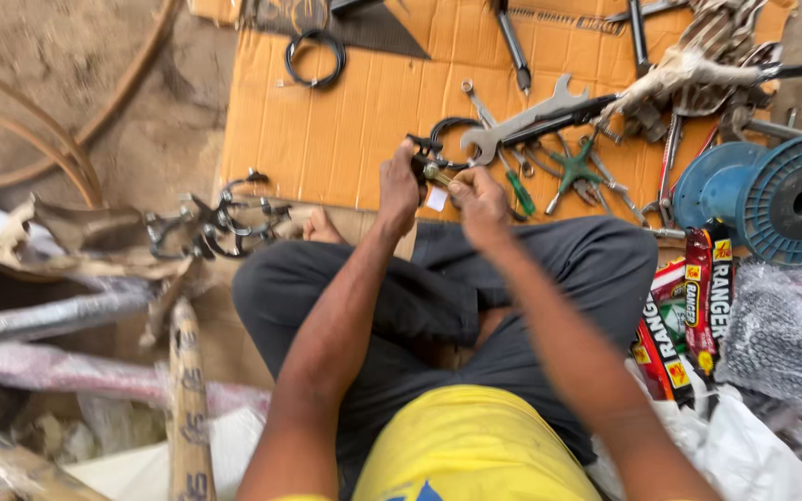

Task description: The person sits on the floor and assembles bicycle brake levers onto a handlebar. They use a screwdriver and a wrench to tighten the components. The person also opens a plastic bag containing small parts and places them on the cardboard.

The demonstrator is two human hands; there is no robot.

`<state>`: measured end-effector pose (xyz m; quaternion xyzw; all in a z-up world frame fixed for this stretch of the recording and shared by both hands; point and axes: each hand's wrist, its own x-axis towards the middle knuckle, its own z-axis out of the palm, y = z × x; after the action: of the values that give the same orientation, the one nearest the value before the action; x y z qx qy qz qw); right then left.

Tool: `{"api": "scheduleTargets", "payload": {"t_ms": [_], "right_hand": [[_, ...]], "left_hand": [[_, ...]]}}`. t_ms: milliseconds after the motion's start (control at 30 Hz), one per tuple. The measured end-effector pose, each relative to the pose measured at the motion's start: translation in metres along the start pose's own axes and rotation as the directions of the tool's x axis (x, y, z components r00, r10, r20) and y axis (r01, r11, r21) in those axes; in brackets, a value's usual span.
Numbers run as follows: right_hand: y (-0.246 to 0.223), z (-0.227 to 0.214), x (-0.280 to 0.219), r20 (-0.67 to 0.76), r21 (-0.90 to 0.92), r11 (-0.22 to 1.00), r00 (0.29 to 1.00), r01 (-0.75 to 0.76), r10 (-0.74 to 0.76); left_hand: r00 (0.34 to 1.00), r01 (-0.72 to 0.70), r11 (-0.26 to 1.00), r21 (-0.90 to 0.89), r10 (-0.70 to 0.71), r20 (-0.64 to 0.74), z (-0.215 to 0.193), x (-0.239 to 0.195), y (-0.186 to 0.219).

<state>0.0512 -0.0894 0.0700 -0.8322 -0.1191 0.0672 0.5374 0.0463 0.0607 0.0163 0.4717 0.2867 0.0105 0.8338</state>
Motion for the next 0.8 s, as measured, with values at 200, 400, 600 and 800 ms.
{"api": "scheduleTargets", "payload": {"t_ms": [200,400,600,800], "right_hand": [[0.057,0.076,-0.058,0.064,0.711,0.613,0.900,-0.344,0.431],[-0.021,-0.029,-0.018,0.121,-0.337,0.846,0.910,0.413,-0.396],[-0.080,-0.058,0.050,0.582,-0.658,0.509,0.804,0.555,-0.124],[-0.076,-0.050,0.065,0.660,-0.546,0.591,0.739,0.594,-0.133]], "left_hand": [[0.991,-0.131,0.990,-0.049,0.132,0.011,-0.023,0.021,-0.046],[0.577,-0.632,0.185,0.753,0.760,0.298,-0.026,0.020,-0.043],[0.936,-0.289,0.715,0.637,0.351,0.031,0.000,-0.017,0.011],[0.936,-0.307,0.787,0.536,0.353,0.017,0.003,-0.033,0.023]]}}
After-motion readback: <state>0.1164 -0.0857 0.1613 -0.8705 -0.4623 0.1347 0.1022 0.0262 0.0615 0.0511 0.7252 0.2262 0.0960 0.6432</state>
